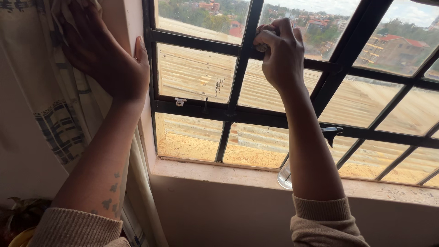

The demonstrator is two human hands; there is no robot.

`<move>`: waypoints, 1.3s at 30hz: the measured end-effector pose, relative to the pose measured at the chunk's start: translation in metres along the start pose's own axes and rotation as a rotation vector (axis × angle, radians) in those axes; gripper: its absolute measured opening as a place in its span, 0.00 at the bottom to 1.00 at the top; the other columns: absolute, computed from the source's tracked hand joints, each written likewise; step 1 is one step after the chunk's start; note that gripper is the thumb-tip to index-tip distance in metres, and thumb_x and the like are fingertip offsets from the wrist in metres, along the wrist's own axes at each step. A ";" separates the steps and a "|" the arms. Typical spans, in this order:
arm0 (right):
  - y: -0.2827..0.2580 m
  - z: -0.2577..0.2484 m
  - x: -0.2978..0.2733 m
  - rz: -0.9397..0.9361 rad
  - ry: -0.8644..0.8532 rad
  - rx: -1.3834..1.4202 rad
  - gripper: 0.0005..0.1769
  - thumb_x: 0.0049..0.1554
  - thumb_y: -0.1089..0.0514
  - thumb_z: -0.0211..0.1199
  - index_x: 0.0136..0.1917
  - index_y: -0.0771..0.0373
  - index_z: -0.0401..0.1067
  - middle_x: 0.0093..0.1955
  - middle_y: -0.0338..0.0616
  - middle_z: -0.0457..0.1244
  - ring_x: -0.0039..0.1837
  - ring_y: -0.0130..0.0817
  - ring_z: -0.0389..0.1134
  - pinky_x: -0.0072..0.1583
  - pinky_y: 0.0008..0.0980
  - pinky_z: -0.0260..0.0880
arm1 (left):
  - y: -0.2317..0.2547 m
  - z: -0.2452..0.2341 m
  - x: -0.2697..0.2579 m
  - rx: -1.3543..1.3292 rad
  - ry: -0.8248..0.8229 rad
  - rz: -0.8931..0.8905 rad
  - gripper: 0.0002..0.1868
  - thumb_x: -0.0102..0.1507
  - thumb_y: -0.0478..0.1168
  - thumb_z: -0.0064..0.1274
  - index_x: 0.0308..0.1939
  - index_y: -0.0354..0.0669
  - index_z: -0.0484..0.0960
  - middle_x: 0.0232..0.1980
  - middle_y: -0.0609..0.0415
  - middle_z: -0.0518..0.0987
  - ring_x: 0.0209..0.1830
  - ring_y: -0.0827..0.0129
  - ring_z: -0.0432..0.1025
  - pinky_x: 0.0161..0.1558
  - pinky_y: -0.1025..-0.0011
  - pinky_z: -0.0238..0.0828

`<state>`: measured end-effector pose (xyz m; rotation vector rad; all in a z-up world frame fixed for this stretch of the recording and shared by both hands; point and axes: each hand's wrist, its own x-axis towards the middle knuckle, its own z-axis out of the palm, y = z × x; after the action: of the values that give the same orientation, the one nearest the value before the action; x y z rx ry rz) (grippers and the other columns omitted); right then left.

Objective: The person cleans a multi-pane window with a spray bottle and cloth. They repeatedly spray the glass and wipe each pane, moving across the window frame and occasionally adjusting the curtain to reach different sections.

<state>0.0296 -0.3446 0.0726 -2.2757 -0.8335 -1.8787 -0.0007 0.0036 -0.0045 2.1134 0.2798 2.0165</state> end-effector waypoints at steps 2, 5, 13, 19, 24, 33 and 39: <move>0.009 0.001 -0.001 -0.008 -0.029 0.062 0.16 0.55 0.74 0.70 0.49 0.54 0.83 0.59 0.37 0.65 0.58 0.41 0.66 0.56 0.38 0.74 | 0.000 0.000 0.000 -0.002 -0.005 0.011 0.51 0.70 0.51 0.59 0.83 0.41 0.40 0.86 0.39 0.44 0.85 0.37 0.42 0.80 0.35 0.37; 0.047 -0.016 -0.008 0.009 -0.083 -0.035 0.17 0.53 0.76 0.67 0.48 0.55 0.81 0.60 0.36 0.64 0.60 0.40 0.66 0.58 0.37 0.74 | 0.002 -0.003 0.004 0.024 -0.011 0.007 0.52 0.69 0.52 0.60 0.83 0.42 0.40 0.85 0.40 0.44 0.84 0.37 0.43 0.79 0.36 0.38; 0.041 -0.024 -0.030 0.012 0.039 -0.155 0.20 0.50 0.78 0.66 0.46 0.53 0.80 0.61 0.38 0.63 0.60 0.40 0.63 0.58 0.37 0.73 | 0.001 0.000 0.000 -0.012 0.003 0.000 0.53 0.67 0.48 0.62 0.82 0.40 0.39 0.86 0.40 0.44 0.85 0.39 0.45 0.81 0.37 0.40; 0.053 -0.069 -0.030 0.411 0.036 0.403 0.18 0.51 0.77 0.50 0.46 0.59 0.72 0.53 0.40 0.62 0.54 0.35 0.67 0.60 0.36 0.75 | 0.002 0.003 -0.002 0.031 0.031 0.017 0.54 0.66 0.49 0.64 0.83 0.43 0.40 0.85 0.41 0.45 0.83 0.39 0.45 0.80 0.38 0.41; 0.044 -0.025 -0.094 0.614 0.437 0.187 0.19 0.58 0.76 0.52 0.61 0.64 0.59 0.62 0.45 0.62 0.66 0.40 0.70 0.67 0.42 0.71 | 0.001 -0.001 0.000 0.029 0.027 0.013 0.53 0.66 0.48 0.64 0.81 0.42 0.39 0.85 0.41 0.44 0.84 0.39 0.46 0.79 0.38 0.41; -0.027 0.065 -0.170 0.136 0.232 -0.002 0.13 0.57 0.69 0.67 0.53 0.55 0.75 0.60 0.39 0.62 0.62 0.38 0.63 0.61 0.37 0.73 | -0.007 0.012 -0.003 0.052 0.093 0.058 0.54 0.68 0.50 0.63 0.82 0.42 0.37 0.84 0.42 0.42 0.84 0.40 0.43 0.80 0.41 0.41; 0.004 0.065 -0.147 0.470 0.494 -0.203 0.22 0.56 0.68 0.66 0.63 0.54 0.76 0.66 0.44 0.62 0.67 0.44 0.63 0.68 0.40 0.71 | -0.007 0.009 -0.004 0.026 0.030 0.023 0.52 0.68 0.51 0.64 0.82 0.43 0.42 0.84 0.41 0.46 0.84 0.40 0.45 0.81 0.39 0.41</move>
<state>0.0743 -0.3751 -0.0793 -1.7443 -0.0400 -2.1945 0.0086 0.0089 -0.0102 2.1122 0.2900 2.0703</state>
